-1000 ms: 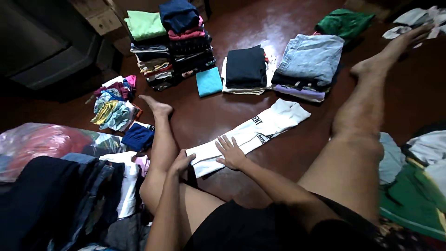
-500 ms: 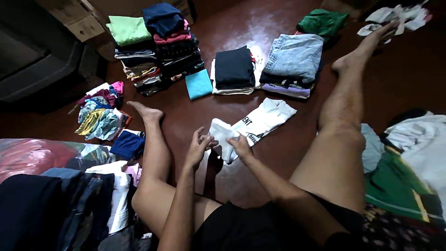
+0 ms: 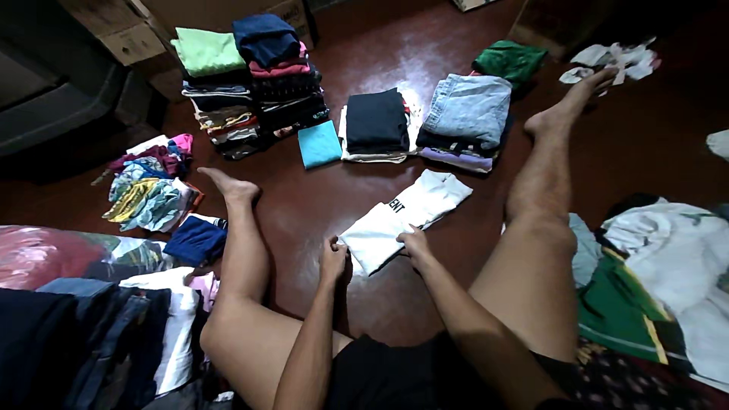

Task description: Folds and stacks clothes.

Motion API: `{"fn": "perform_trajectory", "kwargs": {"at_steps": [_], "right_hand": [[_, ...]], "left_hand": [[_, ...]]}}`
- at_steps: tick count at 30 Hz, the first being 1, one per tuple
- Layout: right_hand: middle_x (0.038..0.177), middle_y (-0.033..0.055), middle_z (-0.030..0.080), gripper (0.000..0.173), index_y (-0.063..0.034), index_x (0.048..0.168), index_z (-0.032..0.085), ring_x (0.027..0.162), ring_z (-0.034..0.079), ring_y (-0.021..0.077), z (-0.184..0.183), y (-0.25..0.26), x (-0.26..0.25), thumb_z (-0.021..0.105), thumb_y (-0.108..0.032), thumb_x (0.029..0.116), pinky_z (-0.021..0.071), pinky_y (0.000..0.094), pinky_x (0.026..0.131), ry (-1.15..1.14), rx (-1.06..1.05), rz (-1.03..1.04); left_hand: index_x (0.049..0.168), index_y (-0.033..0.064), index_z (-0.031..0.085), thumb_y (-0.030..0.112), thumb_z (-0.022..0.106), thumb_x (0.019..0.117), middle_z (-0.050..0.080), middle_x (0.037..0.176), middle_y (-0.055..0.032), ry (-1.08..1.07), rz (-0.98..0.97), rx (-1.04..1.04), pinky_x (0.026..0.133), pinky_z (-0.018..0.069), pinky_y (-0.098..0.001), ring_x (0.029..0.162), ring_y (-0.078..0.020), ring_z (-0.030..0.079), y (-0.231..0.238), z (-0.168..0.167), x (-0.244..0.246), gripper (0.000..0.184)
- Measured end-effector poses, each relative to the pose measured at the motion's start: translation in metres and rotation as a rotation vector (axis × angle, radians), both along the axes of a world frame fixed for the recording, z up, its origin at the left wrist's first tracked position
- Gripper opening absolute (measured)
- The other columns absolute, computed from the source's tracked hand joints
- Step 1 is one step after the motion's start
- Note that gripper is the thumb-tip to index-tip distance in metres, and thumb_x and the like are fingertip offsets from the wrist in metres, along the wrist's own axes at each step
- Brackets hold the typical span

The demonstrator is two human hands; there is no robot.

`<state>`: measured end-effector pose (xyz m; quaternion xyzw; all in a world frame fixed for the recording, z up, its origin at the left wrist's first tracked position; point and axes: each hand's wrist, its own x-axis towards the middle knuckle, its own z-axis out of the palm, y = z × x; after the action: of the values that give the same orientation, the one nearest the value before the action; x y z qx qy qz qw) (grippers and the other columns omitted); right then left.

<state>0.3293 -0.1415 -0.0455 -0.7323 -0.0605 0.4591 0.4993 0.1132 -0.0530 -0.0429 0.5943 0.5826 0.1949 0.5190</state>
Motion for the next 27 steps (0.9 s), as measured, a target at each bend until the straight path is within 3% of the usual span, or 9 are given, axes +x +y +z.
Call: {"fn": "perform_trajectory", "kwargs": {"at_steps": [3,5,7,9,11,14,18,23,27], "right_hand": [[0.119,0.0219,0.068,0.058,-0.0076,0.138,0.062,0.101,0.069,0.0336,0.0,-0.006,0.011,0.072,-0.008,0.0807,0.0579,0.055,0.081,-0.224,-0.132,0.147],[0.122,0.0198,0.069,0.052,-0.0087,0.132,0.065,0.111,0.067,0.0356,0.018,-0.008,0.017,0.076,-0.022,0.0827,0.0523,0.0605,0.092,-0.448,-0.251,0.334],[0.126,0.018,0.067,0.053,-0.0094,0.132,0.064,0.114,0.065,0.0361,0.045,-0.011,0.013,0.075,-0.032,0.0857,0.0509,0.0608,0.094,-0.659,-0.309,0.419],[0.124,0.0169,0.066,0.049,-0.0089,0.127,0.065,0.111,0.066,0.0357,0.058,-0.006,0.009,0.075,-0.034,0.0859,0.053,0.0579,0.089,-0.827,-0.265,0.418],[0.129,0.0185,0.063,0.049,-0.0076,0.128,0.066,0.118,0.06,0.0401,0.049,0.007,0.011,0.076,-0.031,0.0865,0.0499,0.0596,0.095,-0.93,-0.172,0.474],[0.136,0.0185,0.062,0.058,-0.0087,0.139,0.06,0.126,0.054,0.0423,0.028,0.028,0.02,0.077,-0.031,0.088,0.0437,0.0625,0.102,-0.966,-0.171,0.625],[0.123,0.019,0.067,0.044,-0.0074,0.124,0.07,0.122,0.057,0.0411,0.029,0.04,0.025,0.074,-0.036,0.0903,0.0433,0.0617,0.102,-0.954,-0.226,0.748],[0.112,0.0238,0.067,0.036,-0.0001,0.113,0.07,0.107,0.065,0.0404,0.047,0.036,0.03,0.075,-0.029,0.0909,0.0525,0.0611,0.092,-0.813,-0.079,0.722],[0.097,0.0202,0.071,0.031,-0.0039,0.109,0.07,0.094,0.069,0.0388,0.051,0.033,0.033,0.078,-0.022,0.0857,0.0541,0.0632,0.083,-0.701,-0.123,0.63]], "left_hand": [[0.149,0.0046,0.044,0.019,0.059,0.1018,0.065,0.123,-0.0169,0.02,-0.021,0.005,0.084,0.0617,-0.0426,0.095,-0.024,0.071,0.0,0.001,0.002,0.052],[0.15,0.0044,0.044,0.019,0.059,0.1008,0.064,0.127,-0.0171,0.056,-0.056,0.052,0.086,0.0606,-0.043,0.1,-0.0238,0.07,0.001,0.0,0.001,0.053],[0.15,0.0052,0.046,0.022,0.061,0.0995,0.06,0.137,-0.0173,0.104,-0.095,0.107,0.096,0.0568,-0.0433,0.114,-0.025,0.066,0.0,0.003,0.001,0.055],[0.15,0.0093,0.049,0.026,0.063,0.0987,0.053,0.147,-0.0197,0.158,-0.13,0.136,0.106,0.0508,-0.0478,0.127,-0.0301,0.059,0.0,0.008,0.003,0.055],[0.148,0.0117,0.051,0.029,0.064,0.0981,0.053,0.147,-0.0198,0.195,-0.152,0.138,0.107,0.0501,-0.048,0.129,-0.0308,0.058,-0.001,0.007,0.004,0.054],[0.142,0.0104,0.056,0.029,0.064,0.0983,0.055,0.142,-0.0191,0.202,-0.155,0.127,0.104,0.0519,-0.0473,0.124,-0.0293,0.061,0.002,0.005,0.005,0.049],[0.138,0.009,0.06,0.028,0.063,0.1001,0.057,0.14,-0.0193,0.19,-0.158,0.095,0.104,0.0519,-0.0465,0.123,-0.0292,0.061,0.004,0.01,0.003,0.042],[0.137,0.0096,0.061,0.029,0.061,0.1012,0.057,0.139,-0.0183,0.19,-0.165,0.091,0.104,0.0517,-0.047,0.123,-0.0286,0.061,0.006,0.009,0.005,0.041],[0.136,0.0113,0.061,0.028,0.061,0.1007,0.059,0.136,-0.0169,0.174,-0.155,0.105,0.102,0.0534,-0.0449,0.119,-0.0266,0.063,0.004,0.008,0.004,0.04]]}}
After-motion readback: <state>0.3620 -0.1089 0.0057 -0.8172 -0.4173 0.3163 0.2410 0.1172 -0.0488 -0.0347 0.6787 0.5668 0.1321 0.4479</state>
